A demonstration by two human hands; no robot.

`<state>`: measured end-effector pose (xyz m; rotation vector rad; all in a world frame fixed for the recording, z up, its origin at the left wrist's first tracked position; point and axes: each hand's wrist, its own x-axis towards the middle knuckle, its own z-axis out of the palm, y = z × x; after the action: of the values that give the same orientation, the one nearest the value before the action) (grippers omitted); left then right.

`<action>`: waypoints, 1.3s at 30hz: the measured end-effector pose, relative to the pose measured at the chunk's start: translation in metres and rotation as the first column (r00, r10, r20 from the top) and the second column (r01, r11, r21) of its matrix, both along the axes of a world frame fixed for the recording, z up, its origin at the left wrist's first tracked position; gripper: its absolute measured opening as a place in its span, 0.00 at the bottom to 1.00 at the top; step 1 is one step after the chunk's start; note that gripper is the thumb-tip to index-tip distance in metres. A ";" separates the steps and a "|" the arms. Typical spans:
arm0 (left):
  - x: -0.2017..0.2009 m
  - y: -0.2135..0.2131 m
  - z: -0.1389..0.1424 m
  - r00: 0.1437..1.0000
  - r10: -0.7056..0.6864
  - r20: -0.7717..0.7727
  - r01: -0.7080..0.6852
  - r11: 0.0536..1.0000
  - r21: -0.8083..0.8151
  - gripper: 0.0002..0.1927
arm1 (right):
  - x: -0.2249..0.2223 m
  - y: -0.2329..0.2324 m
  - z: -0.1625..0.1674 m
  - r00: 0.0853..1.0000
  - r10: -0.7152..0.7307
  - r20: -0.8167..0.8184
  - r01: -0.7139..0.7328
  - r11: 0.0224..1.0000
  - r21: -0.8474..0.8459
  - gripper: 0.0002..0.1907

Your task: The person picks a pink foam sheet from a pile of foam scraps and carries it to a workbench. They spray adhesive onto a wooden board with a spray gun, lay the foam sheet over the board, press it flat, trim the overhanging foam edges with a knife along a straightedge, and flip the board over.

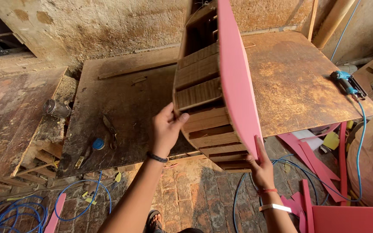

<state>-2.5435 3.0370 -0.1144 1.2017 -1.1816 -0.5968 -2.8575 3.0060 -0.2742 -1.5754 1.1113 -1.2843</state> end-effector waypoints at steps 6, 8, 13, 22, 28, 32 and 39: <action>-0.053 -0.010 0.010 0.989 0.061 0.134 -0.057 0.998 -0.034 0.33 | -0.035 0.005 0.014 0.976 -0.047 0.215 -0.006 0.970 0.242 0.39; -0.065 -0.011 0.011 0.978 0.045 0.205 -0.070 0.991 0.117 0.31 | -0.037 0.013 0.035 0.975 -0.134 0.176 0.109 0.983 0.149 0.36; -0.085 -0.028 0.000 0.951 -0.308 0.035 0.307 0.951 0.015 0.35 | -0.032 0.041 0.131 0.885 -0.466 -0.008 0.375 0.722 -0.581 0.24; -0.104 -0.042 -0.093 0.750 -0.636 -0.184 0.660 0.697 0.282 0.20 | -0.045 -0.005 0.245 0.592 -0.680 -0.432 0.109 0.599 -0.793 0.37; -0.107 -0.058 -0.143 0.806 -0.514 -0.294 0.581 0.592 0.558 0.21 | -0.141 -0.031 0.225 0.577 -0.658 -0.484 0.244 0.705 -0.666 0.36; -0.116 -0.074 -0.175 0.803 -0.511 -0.308 0.567 0.492 0.661 0.31 | -0.191 -0.057 0.232 0.730 -0.547 -0.409 0.281 0.787 -0.550 0.28; -0.174 -0.117 -0.230 0.841 -0.191 -0.507 0.541 0.340 0.769 0.37 | -0.232 -0.072 0.232 0.954 -0.299 -0.032 0.282 0.926 -0.252 0.32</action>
<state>-2.7177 2.9205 -0.3444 1.6030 -0.7926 -1.9310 -3.0895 2.9337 -0.0421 -1.6897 1.3082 -1.6261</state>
